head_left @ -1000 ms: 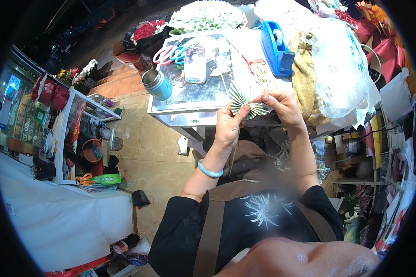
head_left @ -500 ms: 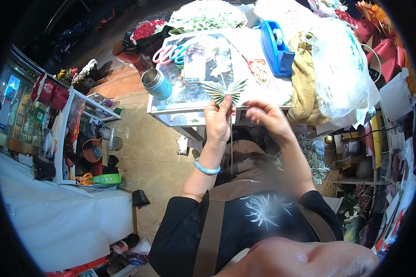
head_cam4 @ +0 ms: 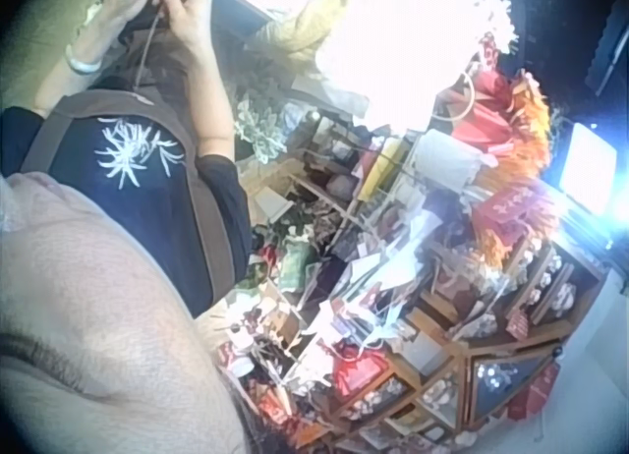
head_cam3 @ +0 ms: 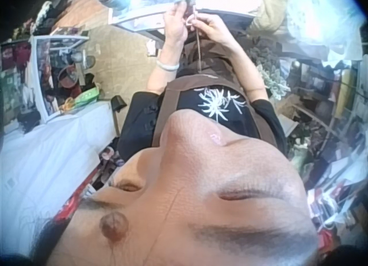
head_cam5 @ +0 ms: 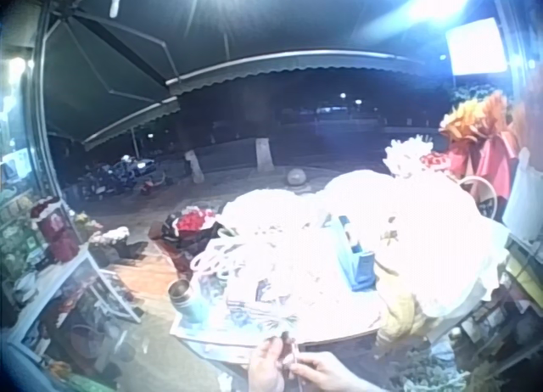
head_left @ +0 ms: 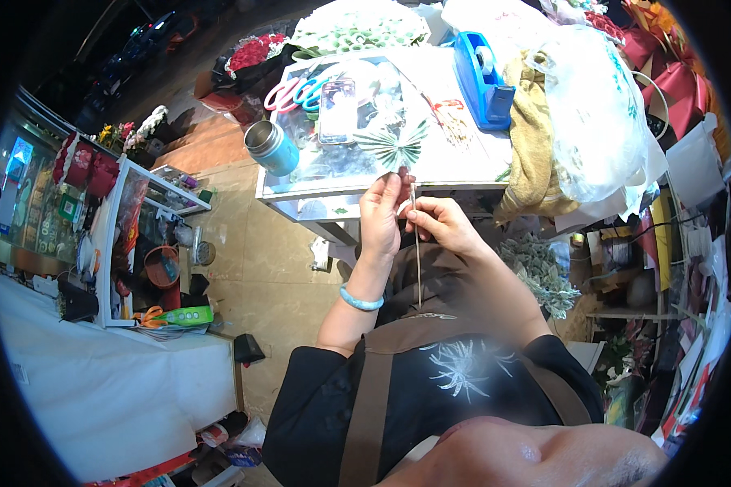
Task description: The person assembles small fan-shaped artificial foliage pieces by hand. They pick up each piece, wrap a thin wire around its base to secure it, and place the finished unit into a nearby container. The process repeats for several identical units.
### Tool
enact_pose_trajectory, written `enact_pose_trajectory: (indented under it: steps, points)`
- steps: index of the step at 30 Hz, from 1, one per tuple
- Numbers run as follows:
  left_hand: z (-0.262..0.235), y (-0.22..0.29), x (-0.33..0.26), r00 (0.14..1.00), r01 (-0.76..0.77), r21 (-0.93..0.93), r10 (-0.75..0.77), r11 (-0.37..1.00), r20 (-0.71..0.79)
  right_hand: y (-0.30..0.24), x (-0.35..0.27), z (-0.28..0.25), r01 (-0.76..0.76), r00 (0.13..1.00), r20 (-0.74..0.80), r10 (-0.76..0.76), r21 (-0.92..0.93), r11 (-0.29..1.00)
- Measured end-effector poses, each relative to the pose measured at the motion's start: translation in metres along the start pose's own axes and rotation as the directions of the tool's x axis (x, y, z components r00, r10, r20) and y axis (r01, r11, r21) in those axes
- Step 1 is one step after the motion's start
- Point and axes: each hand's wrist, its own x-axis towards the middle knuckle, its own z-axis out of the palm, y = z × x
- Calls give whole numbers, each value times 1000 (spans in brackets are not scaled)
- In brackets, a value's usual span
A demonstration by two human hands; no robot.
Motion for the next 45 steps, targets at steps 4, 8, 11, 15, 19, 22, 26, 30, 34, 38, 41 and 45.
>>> enact_pose_trajectory:
  steps: [4, 8, 11, 15, 19, 22, 26, 30, 34, 38, 41, 45]
  points:
    - [-10, -9, -5, 998, 30, 84, -35, 996, 58, 2, 1, -1, 13, 1000, 1, -13, 2, 1000]
    - [-14, -12, -6, 998, 50, 97, -53, 994, 32, 3, 1, -2, 37, 999, 15, -37, -6, 999]
    - [-16, -12, -6, 997, 58, 80, -62, 995, 50, 2, 1, -2, 30, 999, 26, -29, -22, 999]
    - [-15, -11, -7, 995, 63, 61, -67, 996, 72, 2, 1, -2, 27, 999, 36, -26, -25, 999]
    - [-11, -11, -7, 997, 49, 50, -52, 998, 59, 3, 0, -2, 22, 999, 41, -20, -37, 999]
    - [-11, -9, -8, 991, 102, 31, -105, 994, 81, 4, -1, -1, 22, 999, 45, -21, -18, 1000]
    - [-14, -10, -9, 984, 113, 17, -115, 993, 140, 7, -1, 0, 11, 999, 48, -10, -19, 1000]
    - [-20, -9, -7, 968, 148, -20, -141, 989, 205, 8, -3, 5, 10, 1000, 21, -11, 6, 1000]
    - [-18, -11, -7, 978, 118, 36, -122, 992, 167, 6, -5, 7, 24, 1000, -20, -25, -24, 999]
    - [-16, -13, -9, 980, 63, 149, -89, 987, 179, 1, -6, 1, 23, 997, -65, -29, -88, 996]
    - [-17, -14, -8, 977, 58, 158, -89, 986, 195, 1, -5, -1, 37, 998, -56, -43, -102, 994]
    - [-19, -16, -8, 981, 75, 138, -97, 988, 165, 2, -6, 0, 41, 998, -53, -46, -90, 995]
